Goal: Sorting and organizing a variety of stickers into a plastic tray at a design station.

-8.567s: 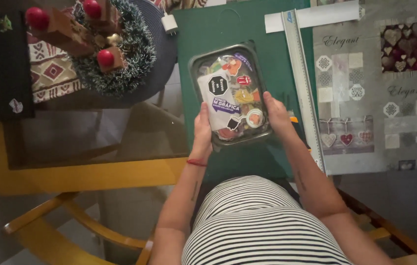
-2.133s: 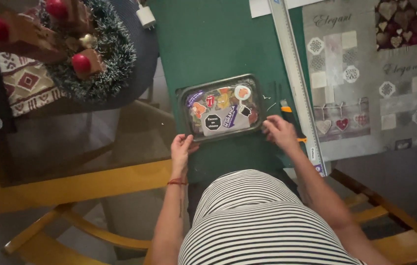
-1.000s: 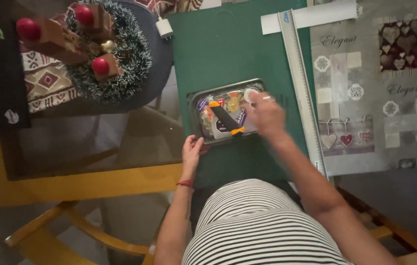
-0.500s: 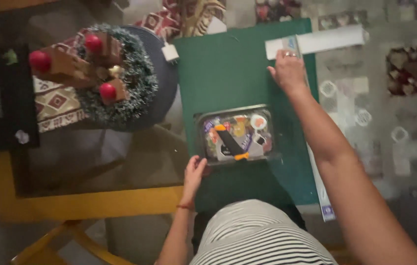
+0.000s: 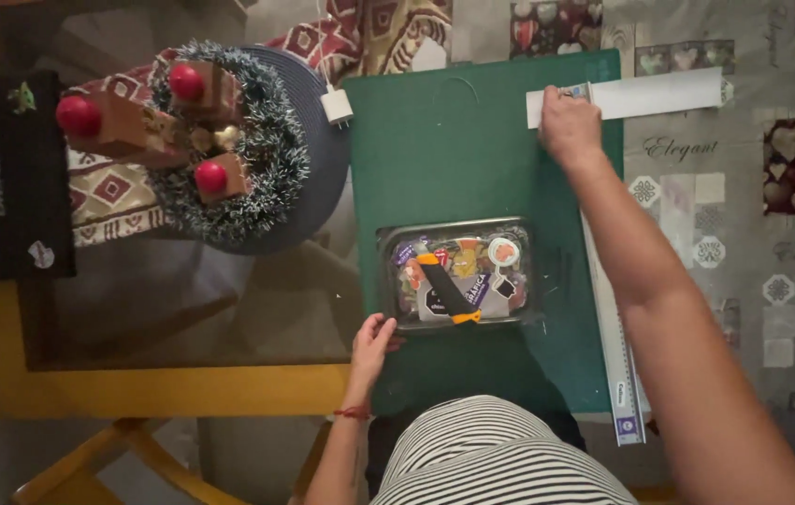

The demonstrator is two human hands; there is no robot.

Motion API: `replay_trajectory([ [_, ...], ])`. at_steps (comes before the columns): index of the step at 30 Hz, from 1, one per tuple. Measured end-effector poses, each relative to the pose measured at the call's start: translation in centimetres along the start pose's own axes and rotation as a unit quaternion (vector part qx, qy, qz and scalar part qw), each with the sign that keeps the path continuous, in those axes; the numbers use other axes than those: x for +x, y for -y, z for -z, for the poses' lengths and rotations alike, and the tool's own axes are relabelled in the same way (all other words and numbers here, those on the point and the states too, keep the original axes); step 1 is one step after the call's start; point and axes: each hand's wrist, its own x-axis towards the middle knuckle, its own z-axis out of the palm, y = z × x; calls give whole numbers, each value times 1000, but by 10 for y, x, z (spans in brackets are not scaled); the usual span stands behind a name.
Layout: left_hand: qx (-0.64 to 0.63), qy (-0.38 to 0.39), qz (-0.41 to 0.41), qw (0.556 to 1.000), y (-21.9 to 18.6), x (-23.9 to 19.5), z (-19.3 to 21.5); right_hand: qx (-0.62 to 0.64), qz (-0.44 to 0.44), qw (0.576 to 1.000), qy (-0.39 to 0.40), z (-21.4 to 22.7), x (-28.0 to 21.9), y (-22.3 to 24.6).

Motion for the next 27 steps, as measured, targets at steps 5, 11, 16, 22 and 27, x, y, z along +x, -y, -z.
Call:
replay_trajectory([
  [5,-8,-1,10,1000,-11,-11,-3,113,42,969,217,51,17,-22],
  [11,-60,21,-33,997,15,11,10,97,61,950,290,32,45,-27],
  [16,-37,14,-29,999,8,16,21,196,79,955,210,95,28,-10],
  [22,253,-133,-184,940,-117,-46,18,580,39,814,3,195,-29,27],
  [27,215,-93,-583,778,-214,-85,-35,803,105,585,-39,288,-144,65],
])
